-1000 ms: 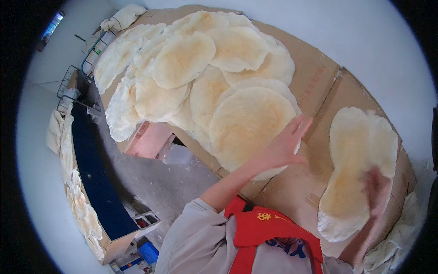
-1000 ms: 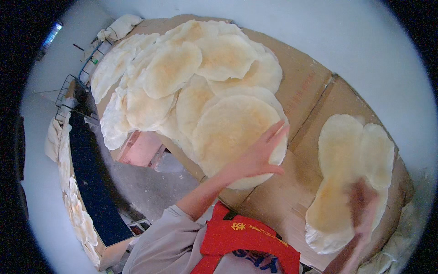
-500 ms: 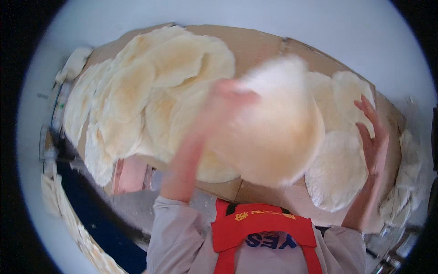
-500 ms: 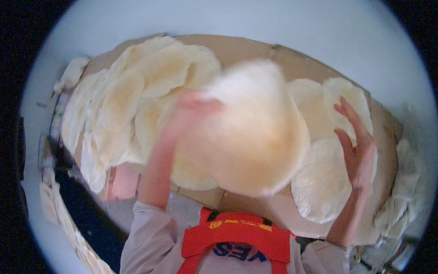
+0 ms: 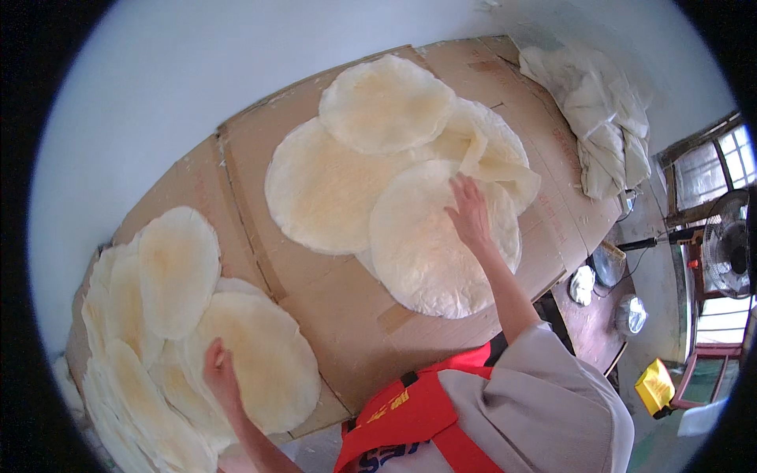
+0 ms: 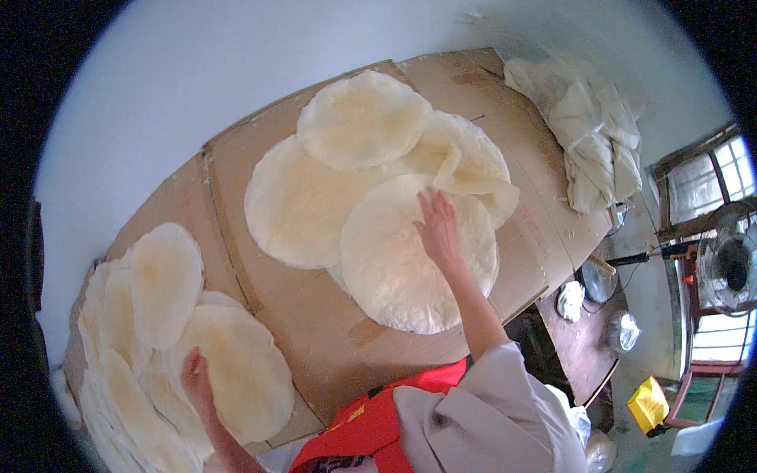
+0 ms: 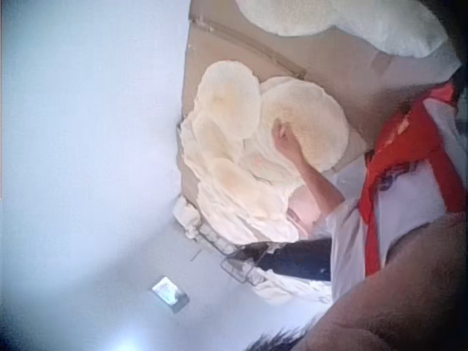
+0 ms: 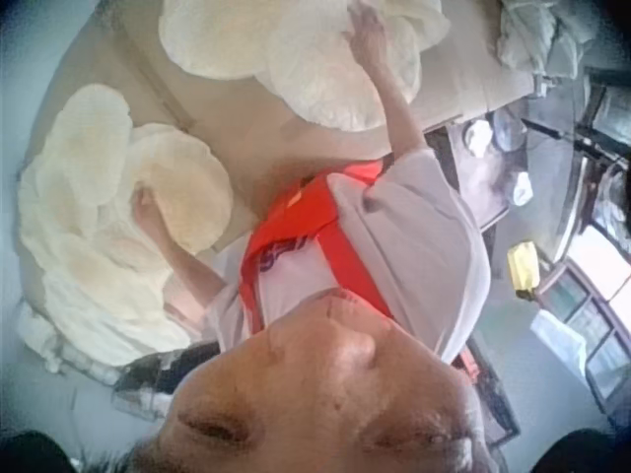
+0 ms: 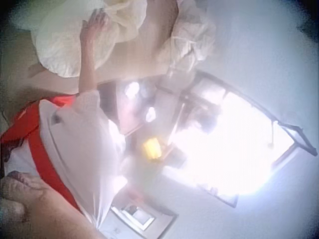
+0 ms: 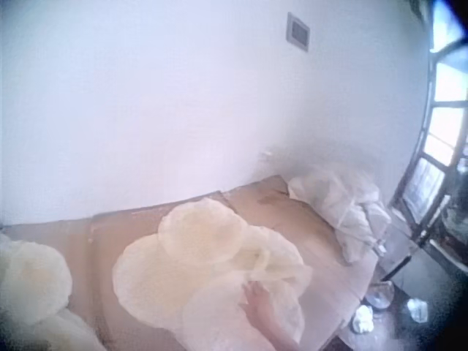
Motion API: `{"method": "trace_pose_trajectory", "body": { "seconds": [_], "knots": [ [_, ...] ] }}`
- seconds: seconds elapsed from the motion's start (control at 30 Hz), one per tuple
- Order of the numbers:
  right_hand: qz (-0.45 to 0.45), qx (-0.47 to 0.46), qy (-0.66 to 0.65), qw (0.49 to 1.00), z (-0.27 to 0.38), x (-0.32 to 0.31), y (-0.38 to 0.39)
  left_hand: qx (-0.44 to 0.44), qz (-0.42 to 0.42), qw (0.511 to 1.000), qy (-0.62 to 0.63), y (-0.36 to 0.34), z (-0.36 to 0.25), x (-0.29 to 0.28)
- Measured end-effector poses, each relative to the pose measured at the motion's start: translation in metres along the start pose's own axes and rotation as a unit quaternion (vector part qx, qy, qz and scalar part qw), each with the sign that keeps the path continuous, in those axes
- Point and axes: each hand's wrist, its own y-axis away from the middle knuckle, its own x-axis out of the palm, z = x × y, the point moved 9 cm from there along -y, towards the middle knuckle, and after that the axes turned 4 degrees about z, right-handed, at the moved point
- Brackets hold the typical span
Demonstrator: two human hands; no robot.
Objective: The person repeatedly picks up thin, round dough sheets from a pile and places them onto a cardboard surface. They handle the sheets one at a time, occasionally adjusting their position to form a neat stack.
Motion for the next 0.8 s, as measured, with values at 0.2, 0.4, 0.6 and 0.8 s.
{"method": "trace_pose_trajectory", "body": {
  "seconds": [0.2,0.4,0.6,0.8],
  "knots": [
    [-0.019,0.096,0.292,0.951,-0.097,0.002,-0.042,0.098,0.166,0.981,0.028,0.002,-0.080,0.146],
    [-0.132,0.369,0.036,0.919,-0.251,-0.069,-0.052,0.040,0.269,0.954,0.124,0.016,-0.093,0.270],
    [-0.035,-0.069,-0.141,0.987,-0.104,0.016,-0.071,-0.124,0.338,0.897,0.257,0.031,-0.074,0.323],
    [0.197,0.113,0.030,0.973,-0.095,0.065,-0.094,-0.101,0.287,0.919,0.251,0.031,-0.067,0.266]
  ]
}}
